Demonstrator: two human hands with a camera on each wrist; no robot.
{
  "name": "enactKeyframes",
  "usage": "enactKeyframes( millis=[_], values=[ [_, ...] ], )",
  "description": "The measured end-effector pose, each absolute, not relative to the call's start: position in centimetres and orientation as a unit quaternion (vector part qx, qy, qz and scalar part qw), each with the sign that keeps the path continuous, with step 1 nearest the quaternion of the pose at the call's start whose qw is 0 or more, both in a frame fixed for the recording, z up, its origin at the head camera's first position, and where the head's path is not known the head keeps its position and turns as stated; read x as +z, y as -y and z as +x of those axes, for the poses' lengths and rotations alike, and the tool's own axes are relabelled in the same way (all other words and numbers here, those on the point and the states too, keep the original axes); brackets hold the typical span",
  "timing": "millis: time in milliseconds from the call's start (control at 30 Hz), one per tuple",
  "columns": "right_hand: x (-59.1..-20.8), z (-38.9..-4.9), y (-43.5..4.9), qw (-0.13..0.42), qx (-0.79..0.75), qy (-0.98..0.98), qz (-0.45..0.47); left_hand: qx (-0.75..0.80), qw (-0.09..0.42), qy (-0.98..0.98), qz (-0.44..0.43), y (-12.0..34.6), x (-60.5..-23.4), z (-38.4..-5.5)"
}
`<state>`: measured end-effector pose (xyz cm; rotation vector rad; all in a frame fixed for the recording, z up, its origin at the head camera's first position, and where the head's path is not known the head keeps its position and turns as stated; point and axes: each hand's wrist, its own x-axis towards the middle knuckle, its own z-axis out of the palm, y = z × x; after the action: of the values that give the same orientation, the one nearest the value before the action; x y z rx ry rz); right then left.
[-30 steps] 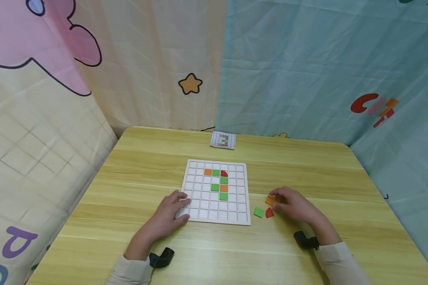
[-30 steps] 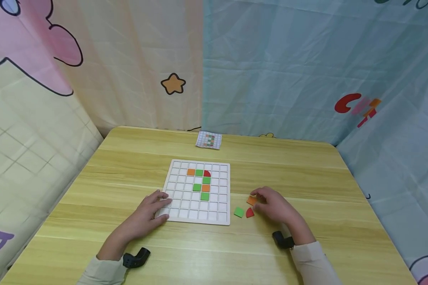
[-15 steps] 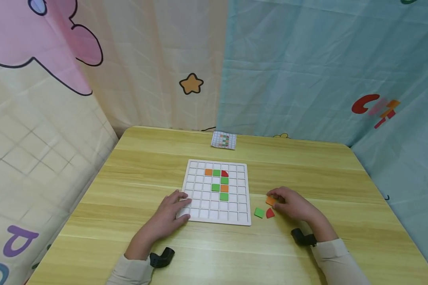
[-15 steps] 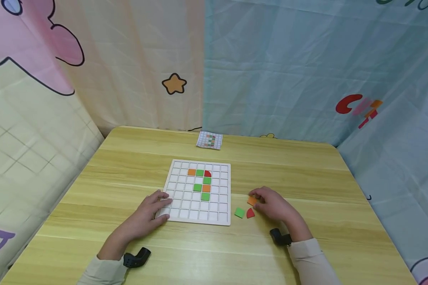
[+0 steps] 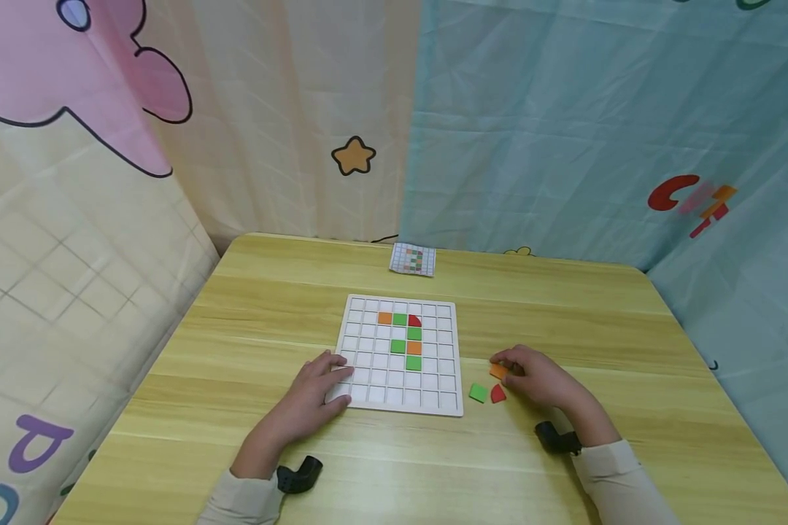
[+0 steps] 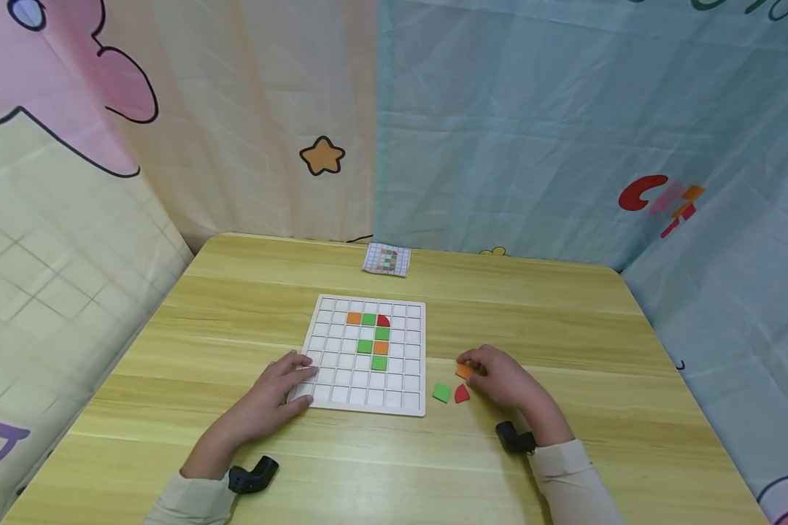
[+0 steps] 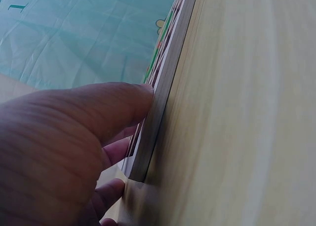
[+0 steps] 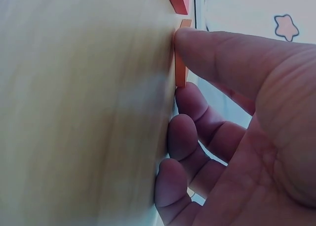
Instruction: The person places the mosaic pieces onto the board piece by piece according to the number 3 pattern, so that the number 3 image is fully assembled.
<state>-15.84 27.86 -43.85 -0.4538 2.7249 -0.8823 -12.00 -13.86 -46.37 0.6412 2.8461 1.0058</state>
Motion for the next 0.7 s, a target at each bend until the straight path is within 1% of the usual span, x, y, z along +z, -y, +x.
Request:
enactKeyframes(
  millis=[400, 700],
  values=[
    [-43.88, -16.01, -28.01, 0.118, -0.286, -0.938, -0.158, 0.327, 0.031, -0.922, 0.204, 13.91, -46.37, -12.00],
    [-43.54, -16.07, -27.81, 0.123, -0.312, -0.927, -0.167, 0.327, 0.029, -0.922, 0.206, 13.86, -46.46, -12.05]
  ],
)
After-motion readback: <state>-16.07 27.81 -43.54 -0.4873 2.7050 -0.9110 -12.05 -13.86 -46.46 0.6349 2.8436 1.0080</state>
